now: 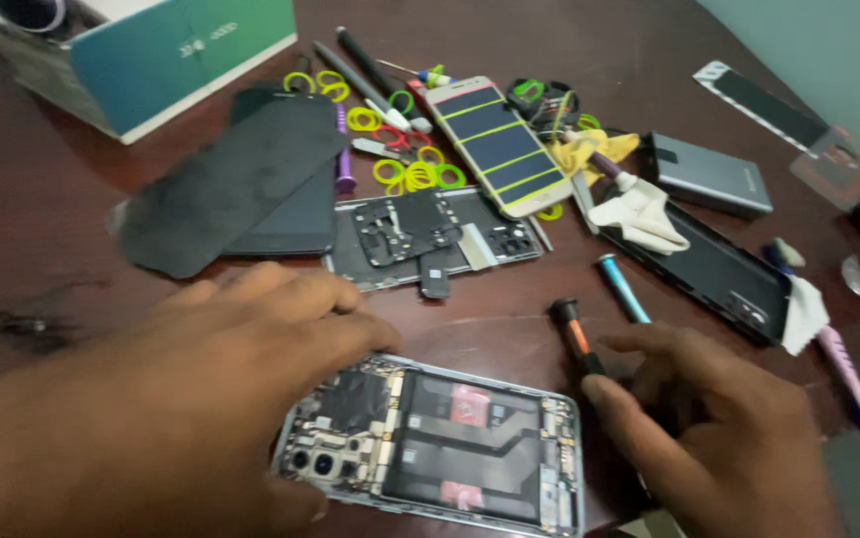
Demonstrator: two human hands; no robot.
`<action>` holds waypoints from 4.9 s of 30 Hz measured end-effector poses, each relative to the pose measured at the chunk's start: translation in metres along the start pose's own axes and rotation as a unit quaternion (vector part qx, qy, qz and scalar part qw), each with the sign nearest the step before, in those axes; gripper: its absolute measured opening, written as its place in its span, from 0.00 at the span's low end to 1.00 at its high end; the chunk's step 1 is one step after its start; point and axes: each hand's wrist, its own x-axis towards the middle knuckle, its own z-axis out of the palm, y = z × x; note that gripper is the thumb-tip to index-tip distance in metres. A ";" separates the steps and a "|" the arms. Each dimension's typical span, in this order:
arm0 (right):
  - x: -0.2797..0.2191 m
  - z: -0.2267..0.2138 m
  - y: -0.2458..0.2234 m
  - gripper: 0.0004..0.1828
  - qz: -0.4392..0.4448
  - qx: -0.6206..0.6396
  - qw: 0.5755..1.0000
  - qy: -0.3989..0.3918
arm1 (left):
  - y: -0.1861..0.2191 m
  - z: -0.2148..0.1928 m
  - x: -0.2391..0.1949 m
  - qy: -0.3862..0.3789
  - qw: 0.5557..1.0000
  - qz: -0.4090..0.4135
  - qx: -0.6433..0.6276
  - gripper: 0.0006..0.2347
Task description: The person disassembles a smartphone by removing the back cover and using a screwdriver to loosen screws around the battery. They then lift and disconnect the battery from the motherboard, handling internal components with care.
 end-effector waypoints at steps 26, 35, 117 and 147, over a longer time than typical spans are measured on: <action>0.050 0.023 -0.009 0.62 -0.376 -0.176 0.880 -0.229 | 0.041 -0.036 0.001 -0.036 0.991 -0.098 -0.087 0.34; 0.050 0.010 -0.096 0.51 -0.002 -0.312 0.830 -0.462 | 0.046 -0.043 0.004 -0.091 0.965 -0.142 -0.202 0.48; 0.119 0.059 -0.115 0.18 -0.079 0.495 0.801 -0.327 | 0.006 -0.007 0.046 0.344 0.517 -0.068 -0.781 0.17; 0.119 0.068 -0.114 0.10 -0.097 0.414 0.877 -0.223 | -0.001 0.007 0.052 0.368 0.645 -0.105 -0.661 0.31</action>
